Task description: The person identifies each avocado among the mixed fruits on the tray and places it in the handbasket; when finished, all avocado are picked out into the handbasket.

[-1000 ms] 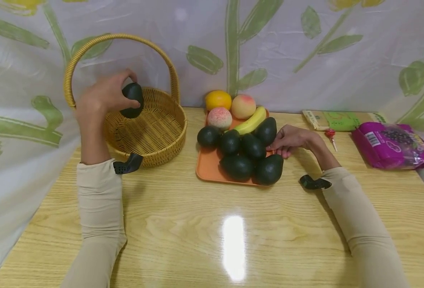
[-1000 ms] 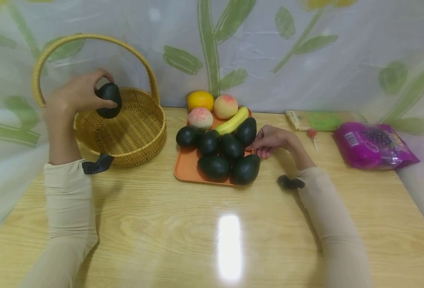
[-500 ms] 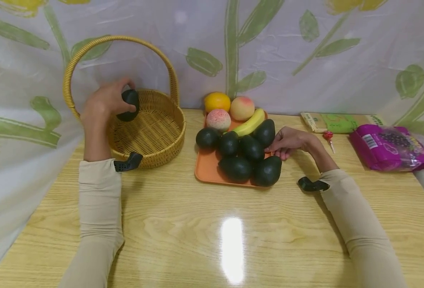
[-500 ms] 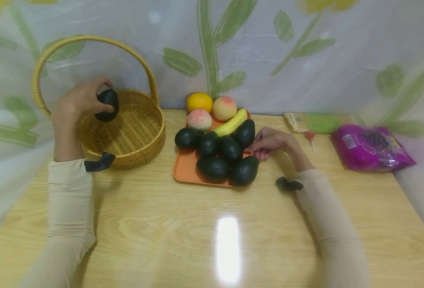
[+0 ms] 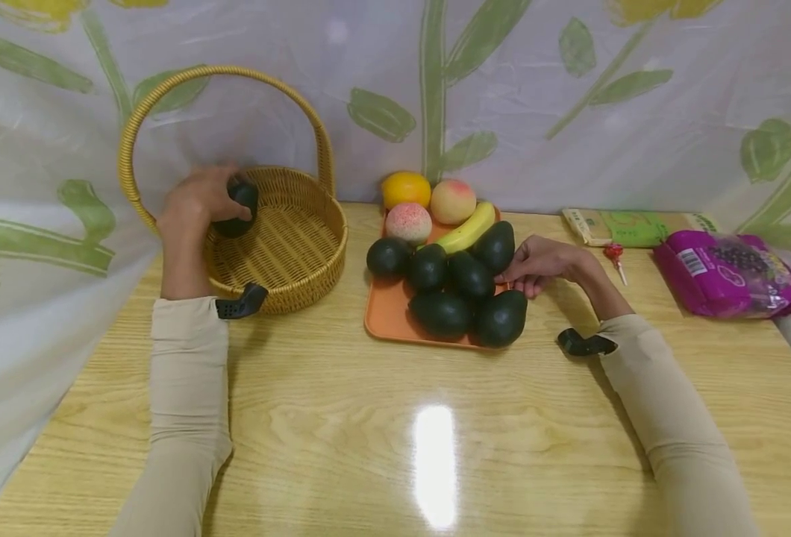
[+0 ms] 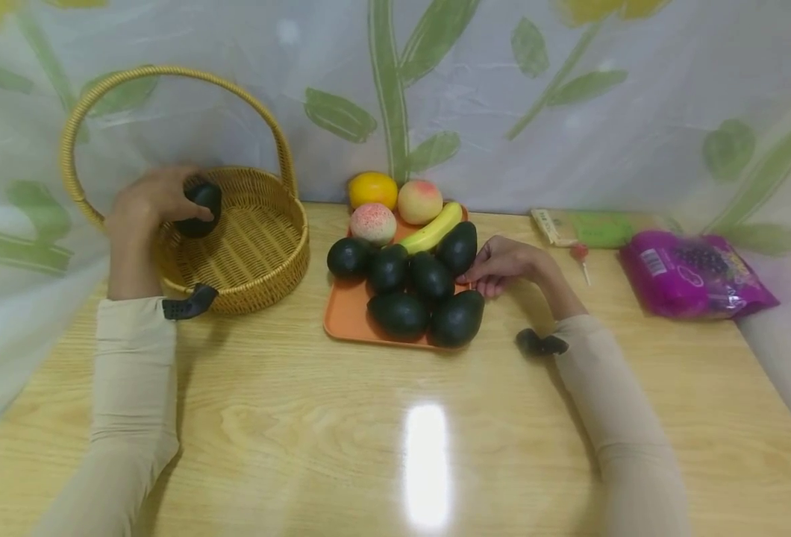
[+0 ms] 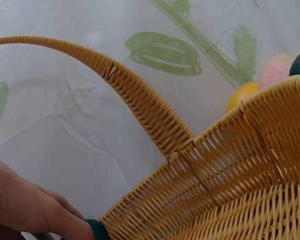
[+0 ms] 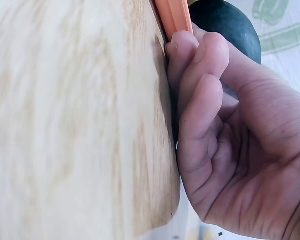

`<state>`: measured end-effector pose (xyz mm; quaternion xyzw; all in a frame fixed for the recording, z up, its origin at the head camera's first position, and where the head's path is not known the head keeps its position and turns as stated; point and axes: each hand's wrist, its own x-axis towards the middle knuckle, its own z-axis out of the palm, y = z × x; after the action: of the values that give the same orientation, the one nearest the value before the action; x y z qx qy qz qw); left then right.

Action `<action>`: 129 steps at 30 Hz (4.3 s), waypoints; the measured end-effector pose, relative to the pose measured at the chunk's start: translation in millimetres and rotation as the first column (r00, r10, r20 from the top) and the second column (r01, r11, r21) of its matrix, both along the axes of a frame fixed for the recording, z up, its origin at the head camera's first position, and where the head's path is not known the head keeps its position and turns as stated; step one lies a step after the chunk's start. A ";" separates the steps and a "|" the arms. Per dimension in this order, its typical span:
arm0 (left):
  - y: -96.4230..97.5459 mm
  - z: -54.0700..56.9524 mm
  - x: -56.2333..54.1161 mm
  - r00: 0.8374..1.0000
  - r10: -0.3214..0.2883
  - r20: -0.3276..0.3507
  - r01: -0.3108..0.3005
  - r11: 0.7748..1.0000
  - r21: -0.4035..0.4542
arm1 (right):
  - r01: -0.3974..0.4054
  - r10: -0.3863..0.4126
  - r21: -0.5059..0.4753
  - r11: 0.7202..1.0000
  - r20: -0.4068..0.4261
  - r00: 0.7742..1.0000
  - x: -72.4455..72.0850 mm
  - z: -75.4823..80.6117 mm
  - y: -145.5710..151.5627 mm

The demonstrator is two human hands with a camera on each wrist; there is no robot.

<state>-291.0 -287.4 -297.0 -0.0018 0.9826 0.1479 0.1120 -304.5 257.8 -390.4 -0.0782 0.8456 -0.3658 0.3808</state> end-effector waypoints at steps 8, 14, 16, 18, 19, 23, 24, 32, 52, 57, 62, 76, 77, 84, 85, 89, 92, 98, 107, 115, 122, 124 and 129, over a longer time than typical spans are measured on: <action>-6.7 -10.0 -2.9 0.999 0.034 0.012 -0.034 0.999 -0.011 | -0.008 0.008 -0.020 1.000 0.012 1.000 -0.9 -1.0 -5.0; -6.8 -12.4 -2.4 0.999 0.035 0.014 -0.034 0.999 -0.038 | -0.008 0.008 -0.019 1.000 0.002 1.000 -0.9 0.7 -6.5; -6.1 -13.3 -2.3 0.999 0.034 0.011 -0.033 0.999 -0.040 | -0.009 0.009 -0.014 1.000 0.004 1.000 -1.0 0.6 -6.3; -5.4 -14.5 -2.5 0.999 0.032 0.005 -0.032 0.999 -0.038 | -0.006 0.006 -0.008 1.000 0.001 1.000 -0.9 0.8 -5.8; -5.2 -15.2 -2.6 0.999 0.034 0.003 -0.034 0.999 -0.034 | -0.007 0.007 -0.005 1.000 -0.002 1.000 -0.8 0.8 -5.5; -5.3 -17.2 -3.5 1.000 0.031 -0.002 -0.031 0.999 -0.024 | 0.001 -0.001 -0.010 1.000 -0.005 1.000 -0.8 0.1 -5.0; -5.7 -17.4 -3.8 1.000 0.029 -0.003 -0.029 0.999 -0.024 | 0.002 -0.002 -0.014 1.000 0.000 1.000 -0.9 -0.3 -5.1; -7.9 -12.7 -4.3 1.000 0.012 0.015 -0.011 0.999 -0.044 | 0.001 -0.001 -0.028 1.000 0.019 1.000 -1.8 -2.2 -6.1; 9.1 -2.8 -4.1 1.000 0.001 -0.006 -0.001 1.000 -0.014 | 0.007 -0.007 -0.015 1.000 -0.001 1.000 -3.1 -7.4 2.5; 15.6 5.4 -3.5 0.998 -0.055 -0.042 0.054 0.998 -0.022 | 0.009 -0.009 -0.005 1.000 -0.002 1.000 -2.3 -5.5 1.8; 32.0 21.5 0.8 0.971 -0.217 -0.101 0.214 0.976 -0.039 | 0.007 -0.007 -0.009 1.000 0.002 1.000 -0.3 -2.4 6.8; 62.4 65.0 38.8 0.876 -0.471 -0.104 0.472 0.881 -0.013 | 0.002 -0.002 -0.021 1.000 -0.002 1.000 -3.8 -1.5 5.4; 65.3 66.1 41.1 0.868 -0.483 -0.112 0.485 0.874 -0.012 | -0.002 0.002 -0.024 1.000 -0.004 1.000 -4.4 -1.5 4.1; 96.8 63.0 47.9 0.800 -0.566 -0.200 0.582 0.813 0.028 | 0.002 -0.002 0.000 1.000 0.003 1.000 -3.6 0.6 3.5; 101.5 61.8 47.7 0.797 -0.570 -0.200 0.588 0.808 0.040 | 0.005 -0.005 0.006 1.000 0.004 1.000 -3.3 0.8 4.0; 115.3 57.0 44.5 0.785 -0.591 -0.184 0.610 0.789 0.068 | 0.013 -0.013 0.016 1.000 0.011 1.000 -4.1 -0.1 5.1; 121.9 53.5 42.2 0.779 -0.603 -0.171 0.620 0.781 0.073 | 0.012 -0.013 0.009 1.000 0.013 1.000 -5.0 -1.0 6.5; 135.8 47.7 38.1 0.764 -0.627 -0.151 0.641 0.765 0.062 | -0.002 0.002 -0.001 1.000 -0.019 1.000 -2.1 -0.1 9.7; 167.0 40.3 36.6 0.722 -0.674 -0.157 0.686 0.726 0.039 | 0.009 -0.009 0.001 1.000 -0.017 1.000 1.8 0.4 15.9; 187.0 22.3 25.3 0.703 -0.701 -0.116 0.708 0.706 0.023 | 0.013 -0.013 0.006 1.000 -0.022 1.000 -1.2 -0.1 13.6; 197.1 5.2 18.3 0.697 -0.717 0.008 0.716 0.697 0.017 | 0.020 -0.020 0.011 1.000 -0.015 1.000 0.8 -0.4 12.8; 199.5 0.8 16.6 0.705 -0.707 0.044 0.708 0.706 0.007 | 0.021 -0.020 0.015 1.000 -0.021 1.000 1.5 0.1 13.5; 202.7 -8.0 13.1 0.713 -0.693 0.101 0.700 0.712 -0.059 | 0.015 -0.015 0.020 1.000 -0.016 1.000 1.3 -0.2 15.2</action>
<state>-277.9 -84.7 -305.1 0.3581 0.9119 0.0489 0.1943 -303.1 273.1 -390.6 -0.0709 0.8528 -0.3596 0.3721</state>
